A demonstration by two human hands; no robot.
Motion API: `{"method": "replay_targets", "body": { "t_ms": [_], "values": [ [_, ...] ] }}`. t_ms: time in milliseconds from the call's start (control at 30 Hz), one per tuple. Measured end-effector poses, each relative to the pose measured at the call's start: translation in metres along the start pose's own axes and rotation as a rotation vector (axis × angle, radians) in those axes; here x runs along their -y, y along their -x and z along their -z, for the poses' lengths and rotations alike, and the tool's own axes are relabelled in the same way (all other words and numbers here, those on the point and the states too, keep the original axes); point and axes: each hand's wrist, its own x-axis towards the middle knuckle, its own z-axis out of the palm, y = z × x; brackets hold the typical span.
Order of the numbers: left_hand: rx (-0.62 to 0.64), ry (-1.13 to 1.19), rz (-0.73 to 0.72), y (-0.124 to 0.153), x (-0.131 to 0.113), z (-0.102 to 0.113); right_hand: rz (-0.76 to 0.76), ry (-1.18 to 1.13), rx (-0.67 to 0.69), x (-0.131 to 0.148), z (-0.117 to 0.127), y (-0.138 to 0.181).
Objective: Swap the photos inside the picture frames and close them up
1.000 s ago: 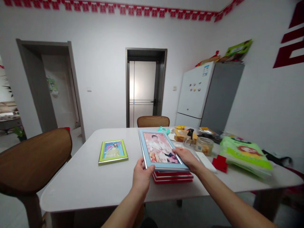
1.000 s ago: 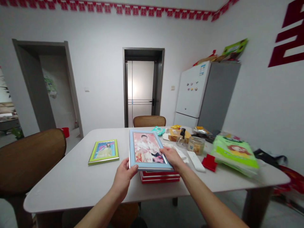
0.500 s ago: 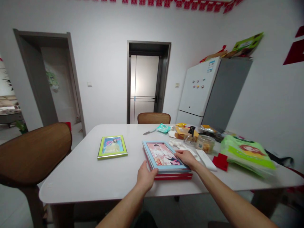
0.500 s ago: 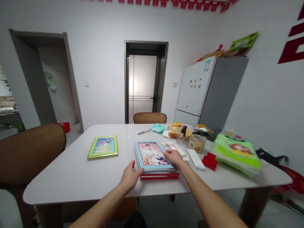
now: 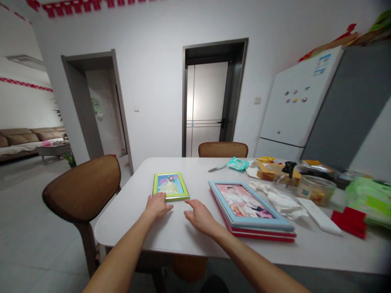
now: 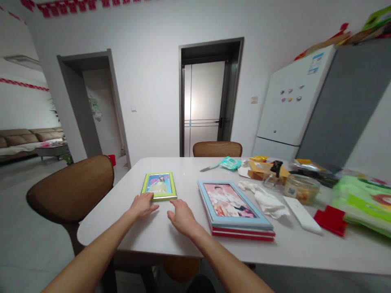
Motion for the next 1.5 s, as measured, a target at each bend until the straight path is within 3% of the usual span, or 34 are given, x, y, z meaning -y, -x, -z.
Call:
{"method": "replay_targets", "body": {
  "t_ms": [100, 200, 300, 400, 567, 767, 867, 967, 1067, 1200, 1333, 1500],
  "values": [
    [0.008, -0.033, -0.037, 0.021, -0.004, 0.004, -0.106, 0.068, -0.06, -0.011, -0.008, -0.004],
    [-0.012, -0.043, -0.061, 0.064, -0.004, 0.007, -0.176, 0.11, -0.064, -0.023, -0.003, 0.004],
    [-0.063, -0.053, -0.067, 0.112, -0.003, 0.01, -0.163, 0.096, 0.005, -0.021, -0.002, 0.024],
    [-0.103, -0.085, -0.067, 0.139, -0.012, 0.008, -0.095, 0.069, 0.025, -0.006, -0.008, 0.045],
    [-0.064, -0.064, -0.18, 0.132, -0.039, -0.007, -0.039, -0.048, 0.014, 0.015, -0.018, 0.061],
    [-0.075, 0.045, -0.167, 0.126, -0.043, -0.015, -0.161, -0.411, -0.003, 0.015, -0.014, 0.063],
    [-0.153, 0.162, -0.169, 0.128, -0.043, -0.004, -0.215, -0.659, -0.051, 0.024, -0.004, 0.063],
    [-0.352, 0.4, -0.131, 0.127, -0.047, 0.015, -0.1, -0.772, -0.112, 0.039, 0.002, 0.063],
    [-0.537, 0.758, -0.038, 0.126, -0.052, 0.031, 0.113, -0.644, -0.094, 0.052, -0.004, 0.061],
    [-0.652, 1.121, 0.123, 0.129, -0.05, 0.035, 0.321, -0.387, -0.06, 0.058, -0.021, 0.06],
    [-0.558, 1.32, 0.27, 0.137, -0.036, 0.021, 0.403, -0.175, -0.051, 0.047, -0.027, 0.064],
    [-0.371, 1.165, 0.28, 0.149, -0.015, -0.002, 0.509, 0.053, -0.025, 0.022, -0.024, 0.075]
  ]
}}
